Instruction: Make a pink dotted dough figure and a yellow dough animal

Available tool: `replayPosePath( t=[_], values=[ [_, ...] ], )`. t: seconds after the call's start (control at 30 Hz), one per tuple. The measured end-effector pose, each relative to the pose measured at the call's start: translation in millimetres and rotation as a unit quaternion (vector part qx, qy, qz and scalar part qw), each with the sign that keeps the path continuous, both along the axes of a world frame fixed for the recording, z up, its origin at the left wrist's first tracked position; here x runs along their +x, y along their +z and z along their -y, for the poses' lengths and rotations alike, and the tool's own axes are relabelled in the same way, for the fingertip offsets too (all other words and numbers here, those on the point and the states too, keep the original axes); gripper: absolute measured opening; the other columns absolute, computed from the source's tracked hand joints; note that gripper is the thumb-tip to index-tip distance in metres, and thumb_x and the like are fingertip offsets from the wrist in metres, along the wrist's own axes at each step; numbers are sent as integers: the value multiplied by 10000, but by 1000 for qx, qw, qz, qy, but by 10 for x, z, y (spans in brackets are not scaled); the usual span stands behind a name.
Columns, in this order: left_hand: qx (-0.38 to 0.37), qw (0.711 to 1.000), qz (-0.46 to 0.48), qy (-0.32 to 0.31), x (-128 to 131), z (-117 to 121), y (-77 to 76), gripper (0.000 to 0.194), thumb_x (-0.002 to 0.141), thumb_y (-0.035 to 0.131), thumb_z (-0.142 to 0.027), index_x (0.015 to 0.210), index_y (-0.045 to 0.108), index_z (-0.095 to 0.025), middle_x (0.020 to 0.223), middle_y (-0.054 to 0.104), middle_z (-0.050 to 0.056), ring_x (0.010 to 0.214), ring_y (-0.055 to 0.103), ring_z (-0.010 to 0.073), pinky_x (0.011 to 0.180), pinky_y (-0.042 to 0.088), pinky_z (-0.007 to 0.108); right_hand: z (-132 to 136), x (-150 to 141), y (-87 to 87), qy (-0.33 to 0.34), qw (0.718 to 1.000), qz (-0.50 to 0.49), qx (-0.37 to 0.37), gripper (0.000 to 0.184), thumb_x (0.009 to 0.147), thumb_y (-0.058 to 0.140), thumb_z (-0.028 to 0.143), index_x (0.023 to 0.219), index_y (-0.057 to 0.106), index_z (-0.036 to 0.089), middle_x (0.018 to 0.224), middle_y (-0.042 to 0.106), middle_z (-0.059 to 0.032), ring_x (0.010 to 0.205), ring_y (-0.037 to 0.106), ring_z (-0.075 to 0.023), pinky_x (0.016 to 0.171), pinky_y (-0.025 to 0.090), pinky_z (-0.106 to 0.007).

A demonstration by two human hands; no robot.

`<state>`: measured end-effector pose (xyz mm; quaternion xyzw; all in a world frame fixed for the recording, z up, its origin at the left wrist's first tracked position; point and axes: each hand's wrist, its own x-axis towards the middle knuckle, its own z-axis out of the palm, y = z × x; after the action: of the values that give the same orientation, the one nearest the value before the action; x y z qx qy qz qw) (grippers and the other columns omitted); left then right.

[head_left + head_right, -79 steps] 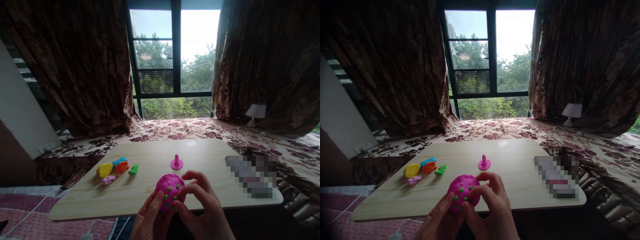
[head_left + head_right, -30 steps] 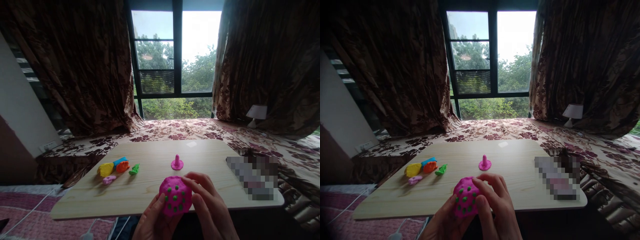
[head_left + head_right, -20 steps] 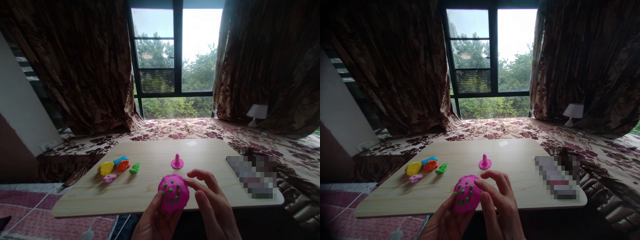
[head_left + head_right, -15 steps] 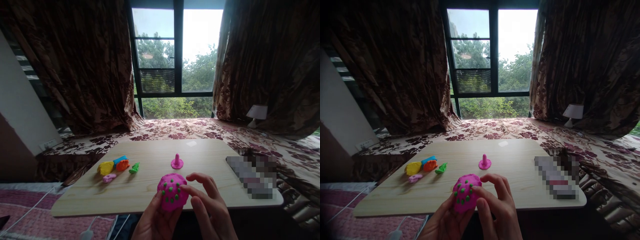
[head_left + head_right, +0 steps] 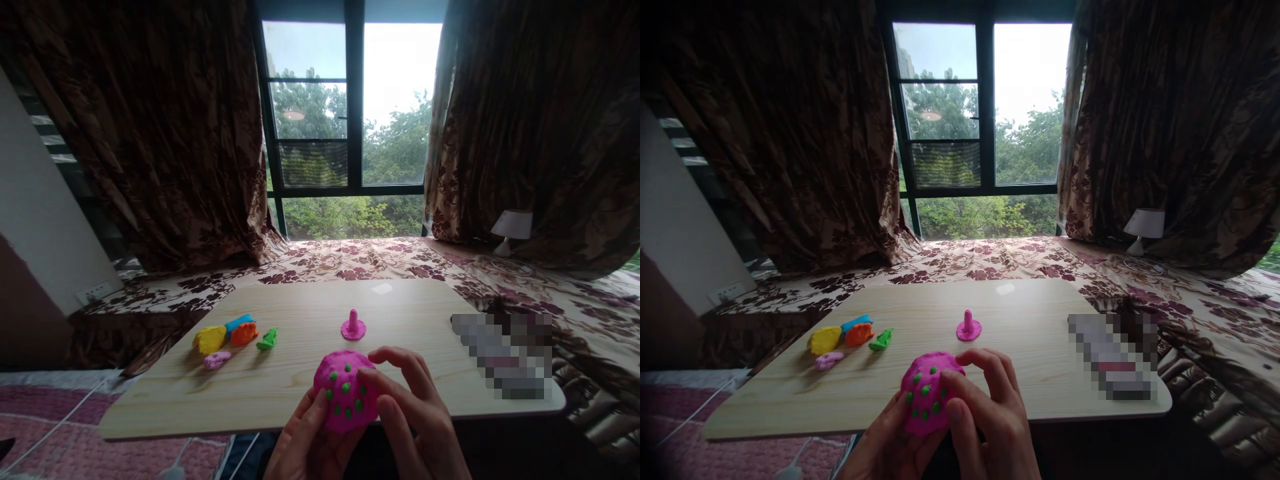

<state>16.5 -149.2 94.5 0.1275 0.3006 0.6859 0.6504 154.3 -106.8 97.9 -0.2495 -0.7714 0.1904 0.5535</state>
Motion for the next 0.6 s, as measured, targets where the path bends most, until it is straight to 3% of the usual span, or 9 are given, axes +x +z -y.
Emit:
replayPosePath(
  t=[0.1, 0.23, 0.4, 0.6],
  values=[
    [-5, 1000, -16, -10, -6, -1, 35, 196, 806, 549, -51, 910, 689, -139, 1004, 704, 158, 895, 671, 236, 786, 546, 315, 3, -9, 17, 2, 1000, 3, -3, 293, 873, 446, 156, 1093, 622, 238, 1149, 476, -86, 1083, 472, -223, 885, 446, -362],
    [-13, 1000, -21, -9, -23, -14, 42, 207, 807, 542, -44, 908, 695, -138, 1030, 690, 172, 911, 664, 243, 794, 541, 323, -2, -19, 32, 3, 1000, -2, -3, 265, 875, 446, 176, 1047, 642, 228, 1140, 496, -88, 1072, 484, -227, 880, 455, -367],
    [5, 1000, -6, -18, -38, -20, 22, 215, 800, 540, -32, 893, 703, -137, 993, 704, 166, 919, 659, 263, 820, 530, 356, -4, 23, 13, 3, 999, -30, -20, 298, 897, 427, 214, 1131, 610, 243, 1148, 511, -86, 1057, 507, -226, 865, 461, -370],
    [46, 998, 16, -46, -55, -23, -31, 287, 812, 493, -6, 929, 709, -155, 1036, 693, 152, 958, 646, 256, 879, 498, 366, 12, 24, 37, 4, 1000, -26, -14, 256, 889, 443, 213, 1023, 660, 235, 1123, 523, -89, 1049, 510, -233, 850, 479, -370]
  ],
)
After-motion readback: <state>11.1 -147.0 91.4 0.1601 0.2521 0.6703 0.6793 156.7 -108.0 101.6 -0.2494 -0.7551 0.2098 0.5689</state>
